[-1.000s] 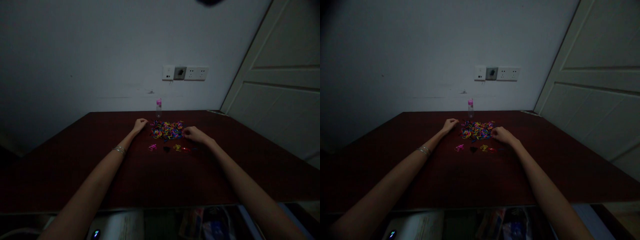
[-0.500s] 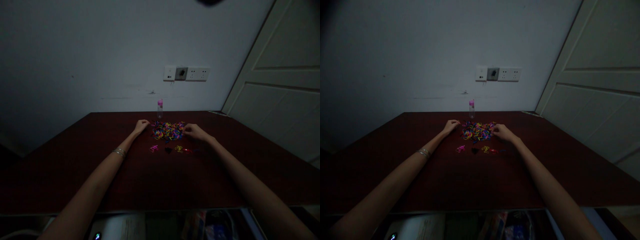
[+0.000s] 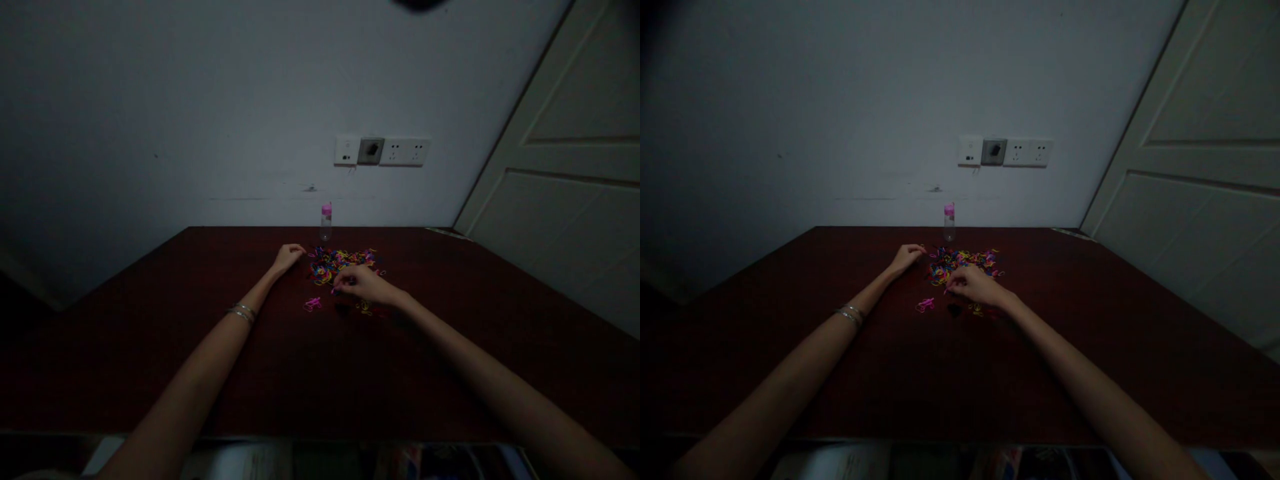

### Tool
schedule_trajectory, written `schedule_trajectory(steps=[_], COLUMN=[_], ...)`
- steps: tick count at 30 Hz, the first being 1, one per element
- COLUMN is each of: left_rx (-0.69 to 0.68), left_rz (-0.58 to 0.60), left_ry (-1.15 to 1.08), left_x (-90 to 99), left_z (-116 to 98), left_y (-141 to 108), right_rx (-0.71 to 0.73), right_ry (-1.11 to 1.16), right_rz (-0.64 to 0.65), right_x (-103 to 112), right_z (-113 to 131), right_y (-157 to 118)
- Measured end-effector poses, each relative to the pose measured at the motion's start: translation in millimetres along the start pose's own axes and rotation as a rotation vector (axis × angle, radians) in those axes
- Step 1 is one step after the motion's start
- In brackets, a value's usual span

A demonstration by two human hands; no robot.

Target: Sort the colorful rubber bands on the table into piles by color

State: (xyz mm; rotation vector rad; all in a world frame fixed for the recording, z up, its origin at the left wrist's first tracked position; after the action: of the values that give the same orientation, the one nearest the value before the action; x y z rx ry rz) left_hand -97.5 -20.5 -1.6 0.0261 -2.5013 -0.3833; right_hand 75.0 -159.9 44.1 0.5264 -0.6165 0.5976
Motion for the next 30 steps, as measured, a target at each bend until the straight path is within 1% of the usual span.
schedule_trajectory(steps=[2, 5, 8, 10, 13, 17, 21, 24, 27, 30], left_rx=[-0.026, -0.058, -0.054, -0.051, -0.045, -0.044, -0.032, -0.024, -0.027, -0.04], left_rz=[0.01, 0.023, 0.048, 0.073, 0.113, 0.116, 0.106, 0.124, 0.147, 0.16], left_ry=[0.011, 0.018, 0.014, 0.012, 0.0, -0.001, 0.014, 0.046, 0.075, 0.088], left_x=[-0.9, -2.5, -5.3, -8.1, -12.2, -12.4, -10.8, -11.7, -12.9, -13.7], left_z=[-1, -3, -3, -3, -3, -4, -4, -5, -7, -9], left_y=[0, -1, -1, -1, -1, -3, -3, -2, -3, -5], right_rx=[0.046, 0.073, 0.099, 0.109, 0.093, 0.086, 0.059, 0.035, 0.022, -0.01], right_ry=[-0.021, -0.05, -0.071, -0.065, -0.063, -0.124, -0.224, -0.27, -0.292, -0.319], right_rz=[0.043, 0.062, 0.069, 0.062, 0.023, -0.058, -0.156, -0.24, -0.313, -0.372], right_x=[-17, -31, -35, -33, -18, 11, 40, 59, 73, 83], right_z=[13, 20, 23, 22, 15, -1, -28, -50, -67, -79], right_y=[4, 9, 9, 8, 5, -4, -21, -35, -49, -59])
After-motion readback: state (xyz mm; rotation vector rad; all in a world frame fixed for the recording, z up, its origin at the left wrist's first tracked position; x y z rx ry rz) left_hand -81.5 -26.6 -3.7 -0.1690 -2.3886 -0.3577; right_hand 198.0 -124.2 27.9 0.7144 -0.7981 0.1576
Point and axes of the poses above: each hand's wrist, its own y-axis towards the middle knuckle, its own x-axis out of the back of the hand, z = x × y, the point moved 9 cm from there along y, towards the middle knuckle, and after that the axes turned 12 degrees about y, right-handed, at the moved point
